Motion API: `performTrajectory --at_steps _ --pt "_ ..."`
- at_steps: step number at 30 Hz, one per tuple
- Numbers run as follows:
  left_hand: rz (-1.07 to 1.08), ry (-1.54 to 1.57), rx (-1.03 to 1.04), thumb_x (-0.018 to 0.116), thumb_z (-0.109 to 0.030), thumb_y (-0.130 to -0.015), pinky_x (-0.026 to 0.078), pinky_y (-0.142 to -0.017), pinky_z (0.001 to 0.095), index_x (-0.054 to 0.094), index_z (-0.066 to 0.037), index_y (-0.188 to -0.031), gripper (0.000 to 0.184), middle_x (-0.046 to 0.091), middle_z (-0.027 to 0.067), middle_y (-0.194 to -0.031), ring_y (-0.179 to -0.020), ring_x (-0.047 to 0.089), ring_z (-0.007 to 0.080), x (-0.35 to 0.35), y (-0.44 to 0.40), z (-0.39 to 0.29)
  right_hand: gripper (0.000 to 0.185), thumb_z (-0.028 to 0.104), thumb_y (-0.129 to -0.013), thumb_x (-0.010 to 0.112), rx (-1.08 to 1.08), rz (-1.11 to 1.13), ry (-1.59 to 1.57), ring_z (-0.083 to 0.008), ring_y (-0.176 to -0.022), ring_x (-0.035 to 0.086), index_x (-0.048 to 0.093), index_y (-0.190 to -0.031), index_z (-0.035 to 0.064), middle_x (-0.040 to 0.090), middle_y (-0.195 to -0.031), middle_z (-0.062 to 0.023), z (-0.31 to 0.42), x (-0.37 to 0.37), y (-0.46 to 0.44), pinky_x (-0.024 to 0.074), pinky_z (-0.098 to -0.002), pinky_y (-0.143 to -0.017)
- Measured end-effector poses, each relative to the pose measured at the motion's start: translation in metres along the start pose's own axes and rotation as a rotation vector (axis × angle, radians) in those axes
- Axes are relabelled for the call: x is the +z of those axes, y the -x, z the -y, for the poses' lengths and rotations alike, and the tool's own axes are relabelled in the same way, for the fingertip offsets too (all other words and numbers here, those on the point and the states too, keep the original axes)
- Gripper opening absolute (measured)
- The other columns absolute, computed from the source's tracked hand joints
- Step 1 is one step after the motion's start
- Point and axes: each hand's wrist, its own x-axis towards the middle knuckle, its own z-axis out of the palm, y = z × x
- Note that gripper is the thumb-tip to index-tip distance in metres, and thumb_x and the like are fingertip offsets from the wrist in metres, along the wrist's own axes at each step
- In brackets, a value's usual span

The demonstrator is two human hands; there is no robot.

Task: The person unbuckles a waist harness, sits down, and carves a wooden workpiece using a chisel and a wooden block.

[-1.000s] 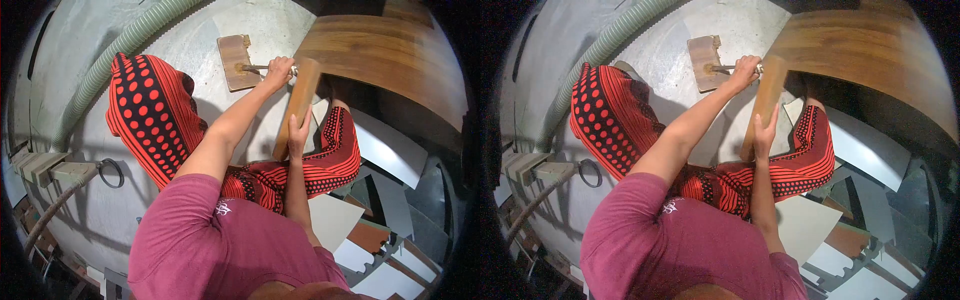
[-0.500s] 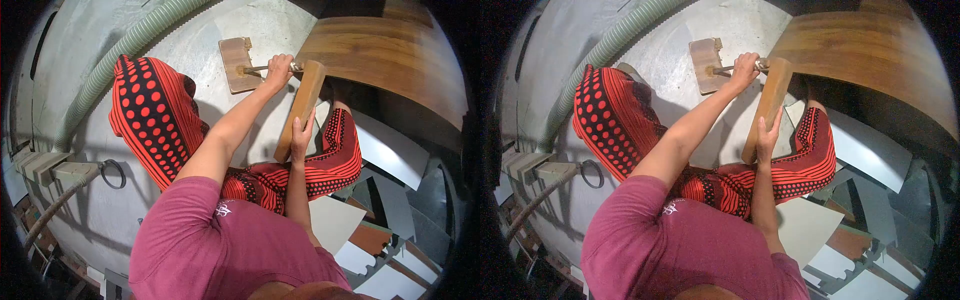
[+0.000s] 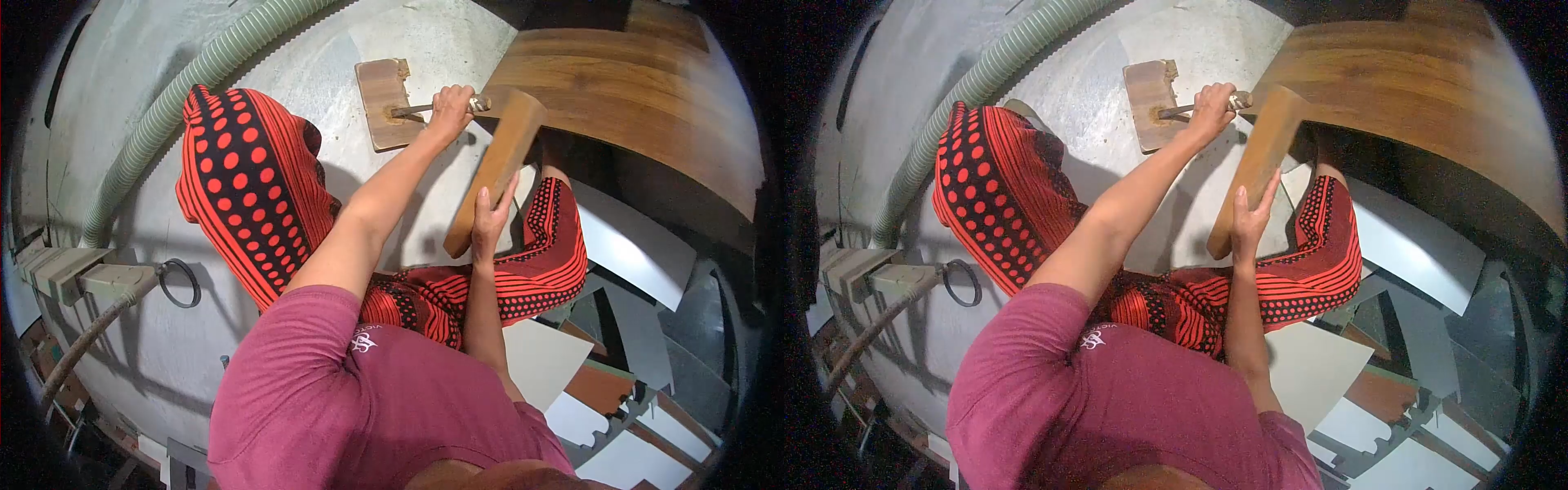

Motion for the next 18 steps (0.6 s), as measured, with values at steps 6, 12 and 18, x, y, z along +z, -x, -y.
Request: performTrajectory --at_steps 6,12,18 --pt "0.091 -0.051 -0.068 0.068 -0.007 -0.066 0.042 -0.076 0.0469 0.050 -0.008 -0.095 0.034 0.055 0.0125 -0.087 -0.088 0.053 0.0339 -0.001 -0.001 0.000 0.066 0.015 -0.090 0.054 0.027 0.060 0.090 -0.0219 -0.127 0.035 0.019 -0.144 -0.0015 0.032 -0.143 -0.0163 0.007 0.003 -0.012 0.0262 -0.0302 -0.105" --pt "0.063 -0.049 -0.042 0.065 -0.005 -0.065 0.042 -0.073 0.0478 0.051 -0.007 -0.098 0.036 0.055 0.0135 -0.088 -0.086 0.053 0.0354 0.002 -0.001 0.000 0.067 0.015 -0.088 0.057 0.112 0.145 0.115 -0.0240 -0.132 0.031 0.023 -0.143 -0.0015 0.030 -0.145 -0.0182 0.001 -0.008 -0.021 0.0239 -0.0328 -0.108" --pt "-0.153 0.030 -0.115 0.065 -0.003 -0.065 0.042 -0.079 0.0473 0.051 -0.004 -0.101 0.039 0.056 0.0178 -0.094 -0.090 0.051 0.0386 -0.017 -0.007 0.003 0.067 0.015 -0.089 0.057 0.065 0.074 0.029 -0.0262 -0.133 0.029 0.021 -0.143 -0.0016 0.029 -0.145 -0.0193 -0.013 -0.020 -0.008 0.0217 -0.0342 -0.109"
